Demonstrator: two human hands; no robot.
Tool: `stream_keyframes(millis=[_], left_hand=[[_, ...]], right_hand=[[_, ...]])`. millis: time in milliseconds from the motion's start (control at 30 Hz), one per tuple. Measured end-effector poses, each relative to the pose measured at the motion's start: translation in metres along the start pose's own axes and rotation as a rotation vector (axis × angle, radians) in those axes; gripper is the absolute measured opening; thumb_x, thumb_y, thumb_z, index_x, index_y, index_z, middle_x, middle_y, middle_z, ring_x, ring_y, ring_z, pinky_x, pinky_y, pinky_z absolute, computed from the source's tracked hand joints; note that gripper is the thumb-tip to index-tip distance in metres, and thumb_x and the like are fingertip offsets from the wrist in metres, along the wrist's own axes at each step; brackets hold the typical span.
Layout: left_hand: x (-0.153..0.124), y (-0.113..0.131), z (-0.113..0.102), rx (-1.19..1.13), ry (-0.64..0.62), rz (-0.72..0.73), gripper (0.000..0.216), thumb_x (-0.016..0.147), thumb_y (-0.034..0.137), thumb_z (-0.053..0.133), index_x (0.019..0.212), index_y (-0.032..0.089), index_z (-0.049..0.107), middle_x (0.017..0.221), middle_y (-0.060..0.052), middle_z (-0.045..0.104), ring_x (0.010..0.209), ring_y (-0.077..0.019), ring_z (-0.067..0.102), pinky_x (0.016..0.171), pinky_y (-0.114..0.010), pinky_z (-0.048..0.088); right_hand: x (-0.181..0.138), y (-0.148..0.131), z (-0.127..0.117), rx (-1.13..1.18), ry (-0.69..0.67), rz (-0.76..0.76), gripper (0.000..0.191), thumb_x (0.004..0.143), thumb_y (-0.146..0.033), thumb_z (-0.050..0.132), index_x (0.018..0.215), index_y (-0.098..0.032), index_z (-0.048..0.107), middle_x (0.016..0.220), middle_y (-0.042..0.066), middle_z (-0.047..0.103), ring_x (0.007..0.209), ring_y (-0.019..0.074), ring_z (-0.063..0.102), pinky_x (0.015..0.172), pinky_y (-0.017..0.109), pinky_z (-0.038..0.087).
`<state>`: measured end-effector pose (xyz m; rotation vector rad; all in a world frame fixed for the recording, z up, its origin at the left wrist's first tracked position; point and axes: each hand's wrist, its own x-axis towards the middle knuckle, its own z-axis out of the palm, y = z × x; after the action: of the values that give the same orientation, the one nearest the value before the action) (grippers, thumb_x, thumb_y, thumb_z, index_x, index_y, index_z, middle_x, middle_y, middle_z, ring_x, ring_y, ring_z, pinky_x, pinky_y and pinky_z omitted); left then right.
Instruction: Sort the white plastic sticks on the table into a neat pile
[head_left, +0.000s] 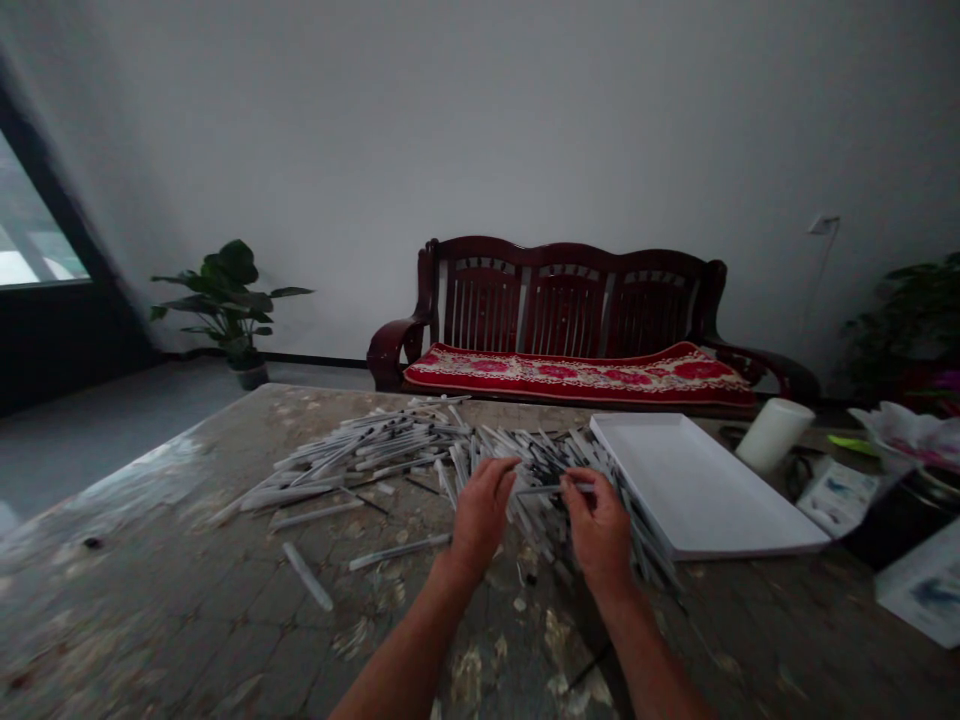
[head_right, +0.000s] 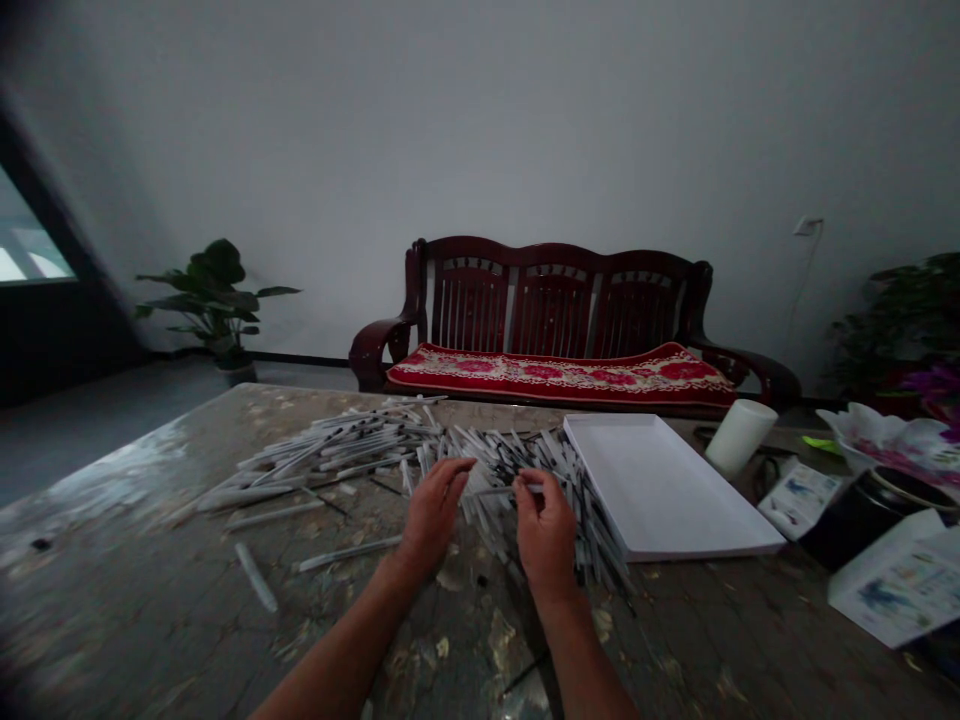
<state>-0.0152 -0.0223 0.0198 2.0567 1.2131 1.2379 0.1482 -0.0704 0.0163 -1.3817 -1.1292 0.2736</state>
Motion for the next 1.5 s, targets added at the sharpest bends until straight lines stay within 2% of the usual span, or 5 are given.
stream_keyframes(millis=[233, 433, 867, 1267, 1500], left_hand=[[-0.006, -0.001, -0.079, 0.578, -0.407, -0.441, 0.028, 0.087, 0.036, 0.049, 0.085, 0.020, 0.071, 0.097, -0.015, 0.073, 0.091, -0.0300, 0.068, 0.077, -0.037, 0.047], [-0.034, -0.001, -0.070, 0.538, -0.663, -0.353, 0.016, 0.076, 0.024, 0.058, 0.089, 0.020, 0.068, 0.094, -0.012, 0.074, 0.091, -0.0306, 0.068, 0.077, -0.036, 0.045], [-0.024, 0.001, 0.011, -0.557, -0.144, -0.707, 0.021, 0.086, 0.037, 0.056, 0.091, 0.017, 0.062, 0.068, 0.000, 0.061, 0.052, -0.0130, 0.057, 0.047, -0.022, 0.039], [0.003, -0.003, 0.018, -1.275, 0.328, -0.854, 0.015, 0.093, 0.026, 0.056, 0.089, 0.014, 0.064, 0.085, -0.008, 0.072, 0.064, -0.0117, 0.068, 0.057, -0.021, 0.053], [0.003, 0.004, 0.014, -1.356, 0.144, -0.915, 0.032, 0.098, 0.039, 0.046, 0.102, 0.011, 0.061, 0.101, -0.017, 0.073, 0.084, -0.0181, 0.073, 0.079, -0.029, 0.057]], right_hand=[[0.011, 0.007, -0.006, 0.270, 0.196, 0.200, 0.041, 0.077, -0.051, 0.068, 0.100, -0.017, 0.063, 0.074, 0.001, 0.069, 0.059, 0.0162, 0.064, 0.056, 0.028, 0.055], [0.016, 0.017, -0.005, 0.514, 0.316, 0.325, 0.044, 0.071, -0.048, 0.073, 0.099, -0.017, 0.060, 0.083, 0.001, 0.070, 0.065, 0.0130, 0.066, 0.060, 0.026, 0.058], [0.010, 0.015, -0.003, 0.503, 0.235, 0.296, 0.041, 0.072, -0.049, 0.073, 0.095, -0.017, 0.062, 0.083, 0.002, 0.072, 0.065, 0.0147, 0.068, 0.060, 0.029, 0.059], [0.006, 0.015, 0.000, 0.457, 0.128, 0.424, 0.049, 0.063, -0.055, 0.078, 0.090, -0.016, 0.066, 0.076, 0.004, 0.074, 0.061, 0.0190, 0.070, 0.051, 0.028, 0.059], [0.002, 0.011, 0.004, 0.573, 0.137, 0.495, 0.051, 0.066, -0.057, 0.076, 0.094, -0.015, 0.065, 0.084, 0.004, 0.075, 0.062, 0.0158, 0.070, 0.050, 0.024, 0.058]])
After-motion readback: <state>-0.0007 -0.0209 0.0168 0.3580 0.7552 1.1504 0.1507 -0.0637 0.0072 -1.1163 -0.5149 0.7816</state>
